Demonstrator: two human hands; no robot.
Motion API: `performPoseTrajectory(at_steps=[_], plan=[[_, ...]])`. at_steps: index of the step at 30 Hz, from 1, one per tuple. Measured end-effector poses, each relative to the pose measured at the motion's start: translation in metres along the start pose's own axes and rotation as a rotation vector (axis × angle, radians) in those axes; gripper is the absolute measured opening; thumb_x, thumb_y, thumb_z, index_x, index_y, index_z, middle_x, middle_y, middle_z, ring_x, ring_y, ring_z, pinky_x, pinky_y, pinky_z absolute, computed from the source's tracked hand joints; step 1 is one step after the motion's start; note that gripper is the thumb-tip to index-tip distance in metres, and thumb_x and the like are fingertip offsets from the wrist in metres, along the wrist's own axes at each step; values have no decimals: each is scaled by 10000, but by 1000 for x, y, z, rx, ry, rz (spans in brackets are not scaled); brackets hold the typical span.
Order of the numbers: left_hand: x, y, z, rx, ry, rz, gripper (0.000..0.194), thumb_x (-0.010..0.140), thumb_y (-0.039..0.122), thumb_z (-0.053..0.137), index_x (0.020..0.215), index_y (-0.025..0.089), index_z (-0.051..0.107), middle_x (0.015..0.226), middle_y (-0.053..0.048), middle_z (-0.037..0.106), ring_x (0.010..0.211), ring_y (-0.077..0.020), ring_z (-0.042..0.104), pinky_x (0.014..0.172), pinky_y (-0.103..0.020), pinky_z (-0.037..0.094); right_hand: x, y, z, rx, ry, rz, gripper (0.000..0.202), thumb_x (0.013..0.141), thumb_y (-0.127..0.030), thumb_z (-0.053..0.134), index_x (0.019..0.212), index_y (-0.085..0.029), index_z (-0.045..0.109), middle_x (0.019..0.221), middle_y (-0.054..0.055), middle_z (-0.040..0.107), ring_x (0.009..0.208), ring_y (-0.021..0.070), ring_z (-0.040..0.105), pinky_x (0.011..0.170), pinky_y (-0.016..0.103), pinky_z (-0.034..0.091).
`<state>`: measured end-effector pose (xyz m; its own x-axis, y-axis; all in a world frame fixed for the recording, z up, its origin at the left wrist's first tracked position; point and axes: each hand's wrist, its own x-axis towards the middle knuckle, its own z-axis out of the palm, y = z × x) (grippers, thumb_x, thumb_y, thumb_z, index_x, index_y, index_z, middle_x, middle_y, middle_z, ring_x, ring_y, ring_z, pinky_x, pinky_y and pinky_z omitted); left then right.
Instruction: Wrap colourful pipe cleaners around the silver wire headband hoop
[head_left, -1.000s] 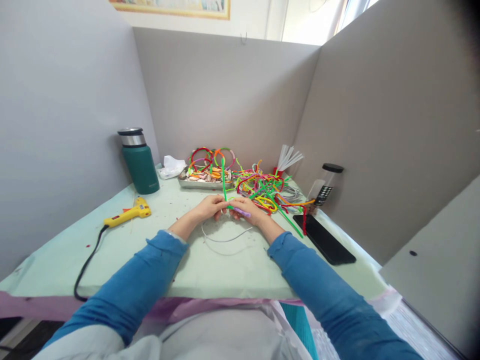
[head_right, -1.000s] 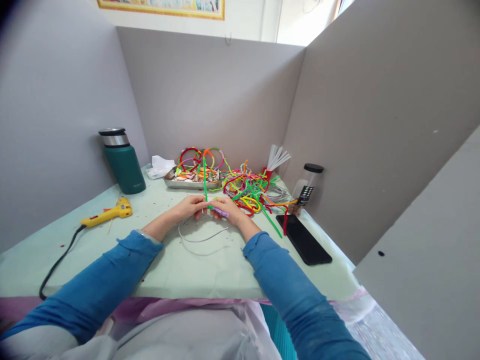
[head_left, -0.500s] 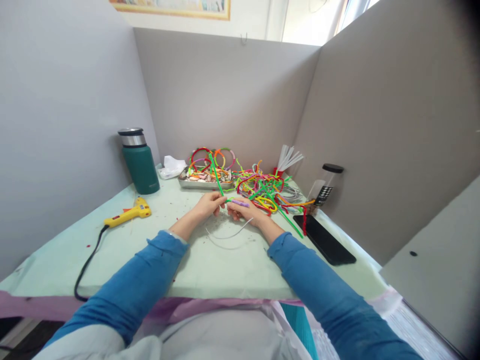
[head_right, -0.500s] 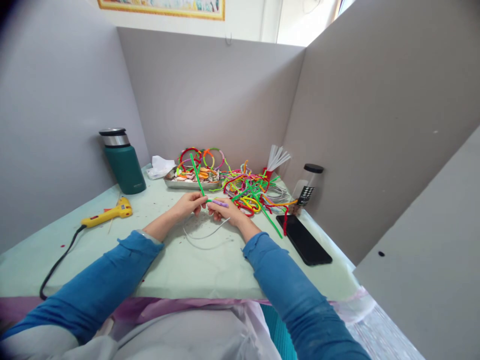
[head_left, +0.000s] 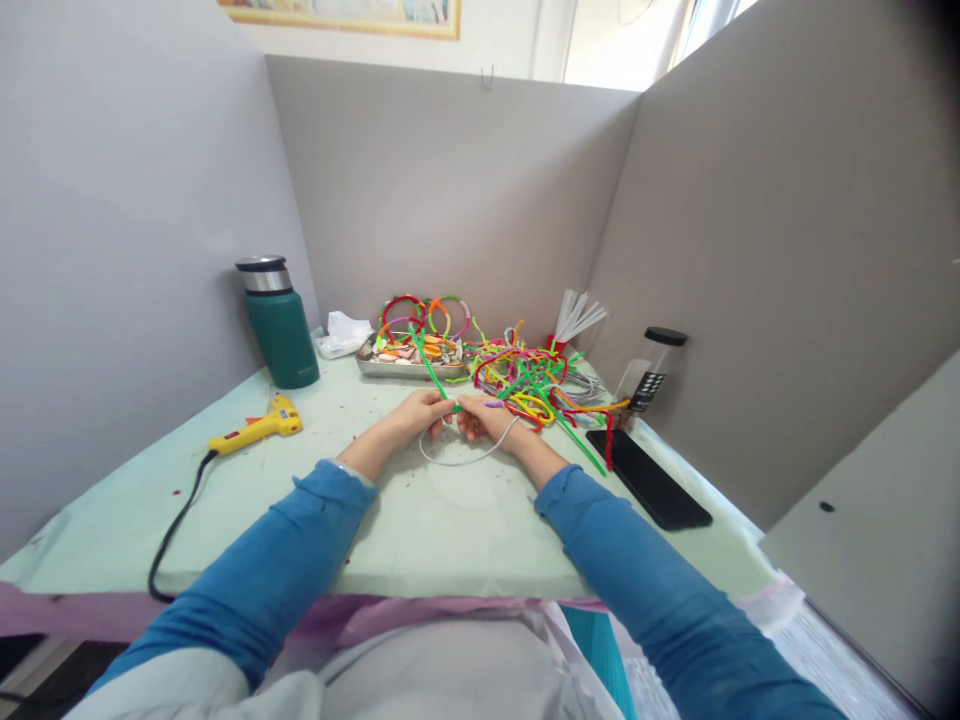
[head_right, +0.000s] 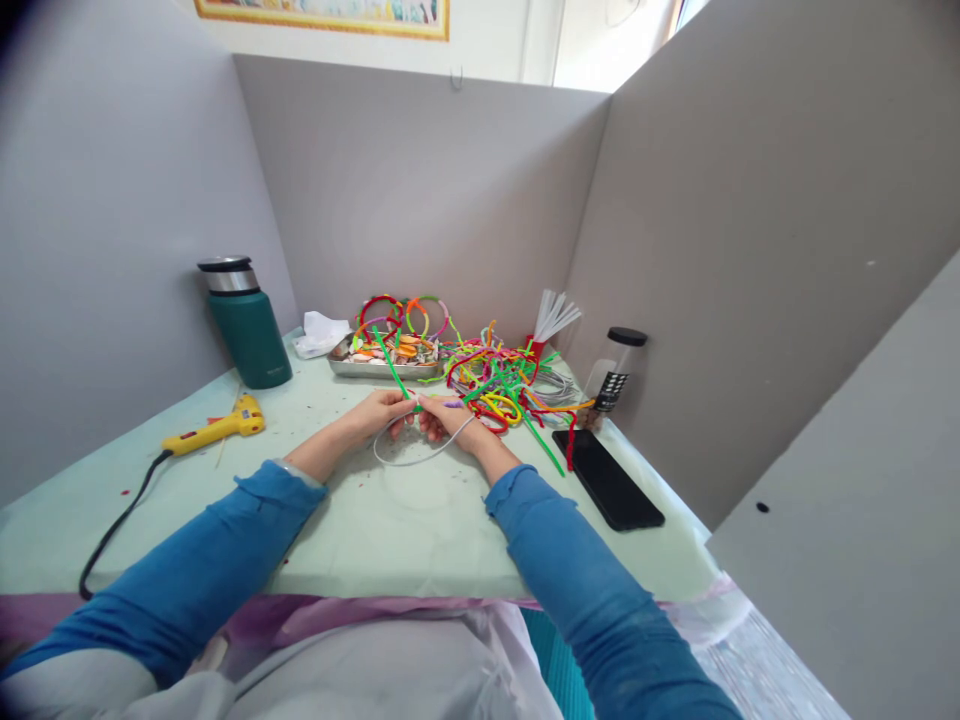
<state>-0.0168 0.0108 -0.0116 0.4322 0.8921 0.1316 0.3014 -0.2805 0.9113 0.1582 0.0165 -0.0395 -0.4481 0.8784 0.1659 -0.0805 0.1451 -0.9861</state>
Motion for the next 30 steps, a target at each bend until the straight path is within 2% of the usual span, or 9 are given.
performPoseTrajectory(at_steps=[8,13,17,23,26,30], plan=[[4,-8,-1,-174,-61,-126,382,748,508,646,675,143,559,446,16,492,372,-81,436,405,-218,332,-3,-3,3,-24,3,2,365,759,-511,629,707,-150,601,573,-9,593,439,74,499,435,207,389],[4,-1,-1,-259,-23,-250,291,761,390,653,671,123,580,515,-5,557,366,-64,430,371,-208,276,-5,-3,2,-109,2,-58,379,794,-514,577,677,-154,595,560,-3,581,443,79,492,424,201,366],[1,5,-1,-313,-1,-299,252,753,341,670,692,112,587,564,-10,586,387,-61,457,382,-201,291,-7,-5,3,-156,3,-92,391,804,-508,561,654,-149,595,544,-2,571,429,78,478,421,205,354],[-1,6,2,-266,9,-249,332,736,425,684,674,127,552,551,12,562,348,-54,411,387,-226,355,-6,-4,3,-61,9,-50,376,771,-515,611,688,-148,603,587,-1,595,438,79,503,430,208,379],[1,3,3,-220,82,-194,360,712,447,703,658,138,527,538,17,551,339,-56,416,380,-227,358,-4,-1,1,-47,17,-39,373,764,-508,629,693,-142,605,596,5,607,437,78,512,431,209,386],[2,4,4,-158,172,-106,362,664,432,740,692,140,529,622,-3,612,352,-63,454,380,-223,364,-1,1,0,-22,30,-20,366,759,-497,639,692,-139,603,580,0,606,421,76,512,423,206,382]])
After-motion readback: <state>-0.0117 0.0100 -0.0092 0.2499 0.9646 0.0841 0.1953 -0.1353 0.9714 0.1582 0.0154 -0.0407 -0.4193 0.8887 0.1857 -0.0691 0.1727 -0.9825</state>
